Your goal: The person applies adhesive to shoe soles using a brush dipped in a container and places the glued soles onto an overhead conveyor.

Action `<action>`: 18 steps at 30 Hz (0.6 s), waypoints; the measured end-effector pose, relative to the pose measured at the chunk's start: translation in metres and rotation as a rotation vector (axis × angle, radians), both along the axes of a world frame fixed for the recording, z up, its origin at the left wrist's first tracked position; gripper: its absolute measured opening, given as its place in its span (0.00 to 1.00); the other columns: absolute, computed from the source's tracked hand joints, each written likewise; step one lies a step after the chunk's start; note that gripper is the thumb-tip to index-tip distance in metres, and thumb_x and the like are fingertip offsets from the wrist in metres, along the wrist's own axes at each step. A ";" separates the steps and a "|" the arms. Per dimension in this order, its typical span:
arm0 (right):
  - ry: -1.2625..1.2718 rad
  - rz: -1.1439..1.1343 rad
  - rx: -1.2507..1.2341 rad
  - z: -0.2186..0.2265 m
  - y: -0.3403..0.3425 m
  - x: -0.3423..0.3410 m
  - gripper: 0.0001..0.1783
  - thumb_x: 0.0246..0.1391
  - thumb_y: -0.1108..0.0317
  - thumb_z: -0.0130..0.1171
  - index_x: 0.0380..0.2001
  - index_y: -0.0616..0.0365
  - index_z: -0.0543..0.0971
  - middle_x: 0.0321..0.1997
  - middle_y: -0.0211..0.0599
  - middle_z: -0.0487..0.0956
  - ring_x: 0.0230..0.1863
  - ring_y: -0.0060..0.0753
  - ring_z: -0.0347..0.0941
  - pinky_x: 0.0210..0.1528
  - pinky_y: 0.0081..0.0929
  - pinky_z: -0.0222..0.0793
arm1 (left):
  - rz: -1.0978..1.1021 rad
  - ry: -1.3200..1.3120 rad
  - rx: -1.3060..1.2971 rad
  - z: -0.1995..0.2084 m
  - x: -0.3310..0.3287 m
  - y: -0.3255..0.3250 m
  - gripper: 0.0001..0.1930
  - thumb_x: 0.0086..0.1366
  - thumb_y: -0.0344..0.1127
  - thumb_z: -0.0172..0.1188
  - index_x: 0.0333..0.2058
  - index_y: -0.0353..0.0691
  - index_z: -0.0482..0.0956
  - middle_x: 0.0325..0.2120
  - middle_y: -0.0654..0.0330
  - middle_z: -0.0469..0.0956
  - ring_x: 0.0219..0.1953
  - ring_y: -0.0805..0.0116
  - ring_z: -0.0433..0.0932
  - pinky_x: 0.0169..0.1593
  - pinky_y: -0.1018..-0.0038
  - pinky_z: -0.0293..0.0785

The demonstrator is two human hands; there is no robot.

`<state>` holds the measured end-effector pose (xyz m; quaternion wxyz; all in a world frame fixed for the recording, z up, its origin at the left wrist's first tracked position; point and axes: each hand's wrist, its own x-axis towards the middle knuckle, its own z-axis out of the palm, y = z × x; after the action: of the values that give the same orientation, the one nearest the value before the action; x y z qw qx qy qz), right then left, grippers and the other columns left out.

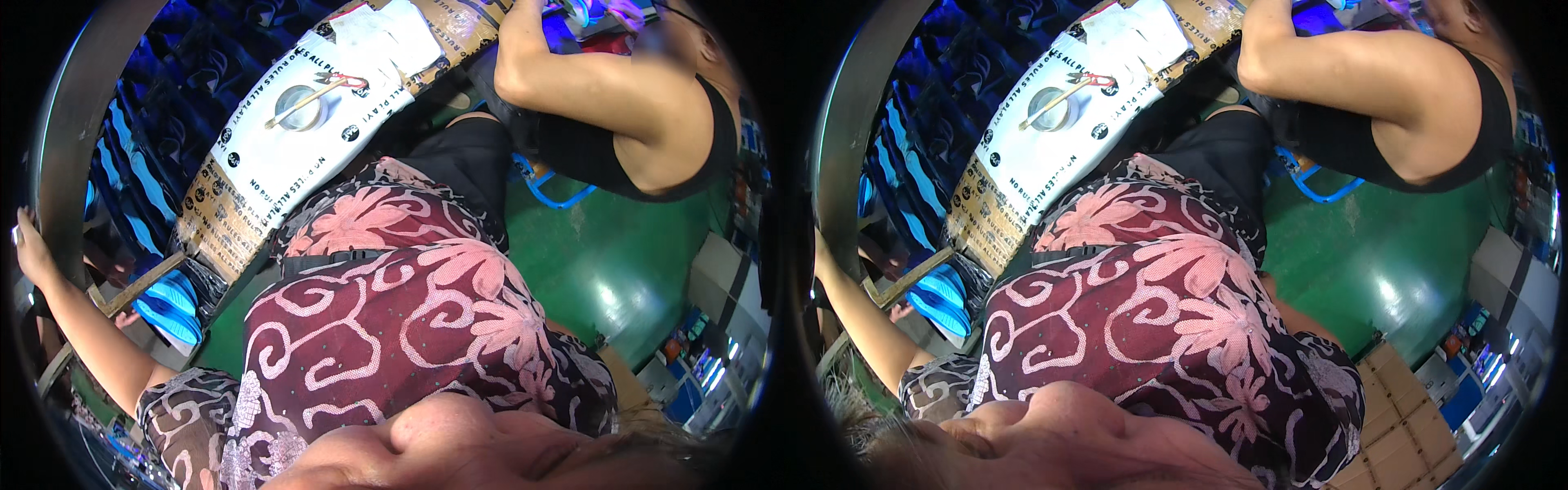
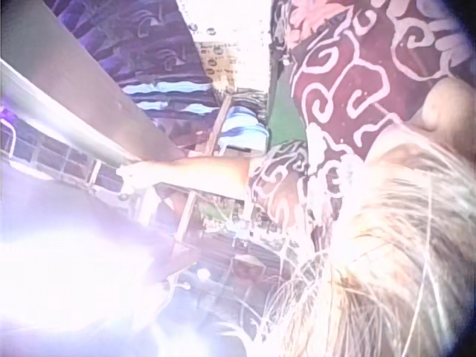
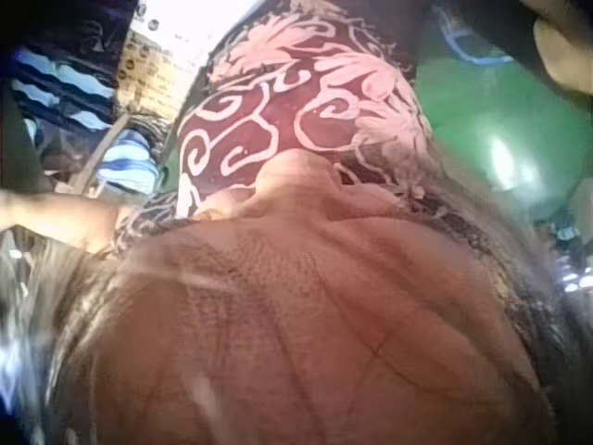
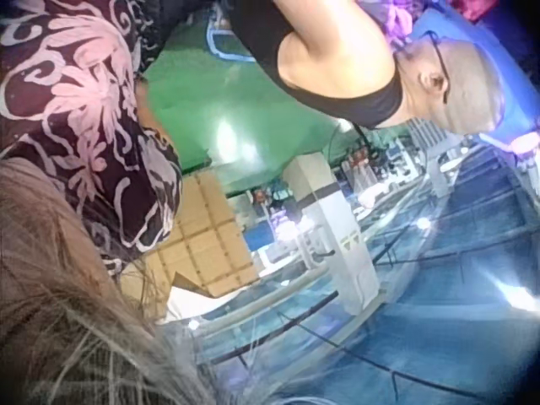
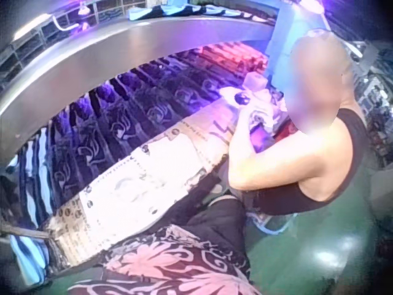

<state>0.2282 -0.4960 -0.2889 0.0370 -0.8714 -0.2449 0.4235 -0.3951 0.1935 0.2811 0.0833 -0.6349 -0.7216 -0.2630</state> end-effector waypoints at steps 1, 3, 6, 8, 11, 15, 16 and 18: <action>0.020 -0.044 -0.007 0.013 0.014 0.004 0.13 0.48 0.65 0.48 0.30 0.62 0.77 0.29 0.53 0.76 0.32 0.51 0.73 0.35 0.42 0.68 | 0.043 -0.012 0.013 -0.005 -0.016 -0.005 0.29 0.60 0.57 0.45 0.47 0.37 0.72 0.44 0.56 0.74 0.47 0.67 0.72 0.51 0.76 0.63; 0.068 -0.095 -0.015 0.025 0.027 0.001 0.13 0.48 0.65 0.48 0.30 0.62 0.77 0.30 0.53 0.76 0.32 0.51 0.73 0.35 0.42 0.68 | 0.109 -0.114 0.044 -0.005 -0.008 -0.014 0.29 0.60 0.57 0.45 0.46 0.36 0.73 0.43 0.55 0.75 0.46 0.66 0.73 0.50 0.76 0.63; 0.073 -0.122 -0.003 0.035 0.042 -0.019 0.13 0.48 0.64 0.49 0.30 0.62 0.77 0.30 0.53 0.76 0.32 0.51 0.73 0.35 0.42 0.68 | 0.143 -0.128 0.014 -0.027 -0.076 -0.012 0.29 0.60 0.56 0.44 0.45 0.35 0.74 0.42 0.56 0.76 0.45 0.66 0.73 0.50 0.75 0.63; 0.062 -0.125 0.004 0.047 0.050 -0.012 0.13 0.48 0.64 0.49 0.30 0.61 0.77 0.30 0.52 0.76 0.32 0.50 0.73 0.35 0.42 0.68 | 0.087 -0.125 -0.004 -0.040 -0.097 -0.014 0.28 0.61 0.55 0.44 0.45 0.33 0.74 0.42 0.56 0.76 0.45 0.67 0.73 0.50 0.76 0.63; 0.077 -0.136 -0.003 0.060 0.056 -0.010 0.13 0.48 0.64 0.49 0.30 0.61 0.77 0.30 0.52 0.76 0.32 0.50 0.73 0.35 0.42 0.68 | 0.112 -0.315 -0.020 -0.050 -0.100 -0.015 0.26 0.63 0.51 0.44 0.45 0.31 0.73 0.43 0.55 0.75 0.45 0.66 0.72 0.50 0.76 0.63; 0.095 -0.154 -0.014 0.065 0.063 0.000 0.12 0.48 0.64 0.49 0.31 0.61 0.77 0.30 0.51 0.76 0.32 0.49 0.72 0.35 0.41 0.68 | 0.152 -0.189 0.050 -0.047 -0.109 -0.015 0.26 0.63 0.50 0.43 0.45 0.32 0.74 0.42 0.56 0.76 0.45 0.67 0.73 0.50 0.77 0.64; 0.106 -0.148 -0.029 0.066 0.062 -0.004 0.12 0.48 0.64 0.49 0.31 0.61 0.77 0.31 0.51 0.76 0.32 0.49 0.72 0.35 0.41 0.68 | 0.162 -0.171 0.044 -0.043 -0.109 -0.021 0.26 0.63 0.50 0.43 0.45 0.32 0.74 0.42 0.56 0.76 0.45 0.67 0.73 0.50 0.77 0.64; 0.125 -0.140 -0.045 0.065 0.068 0.004 0.12 0.48 0.64 0.49 0.31 0.61 0.77 0.31 0.51 0.76 0.32 0.49 0.72 0.35 0.41 0.68 | 0.214 -0.322 0.054 -0.041 -0.101 -0.026 0.25 0.64 0.50 0.42 0.44 0.32 0.74 0.41 0.57 0.76 0.44 0.68 0.73 0.49 0.76 0.64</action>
<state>0.2327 -0.4275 -0.2235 0.0621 -0.8588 -0.1713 0.4788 -0.4964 0.1673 0.2405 0.0113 -0.5019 -0.7818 -0.3699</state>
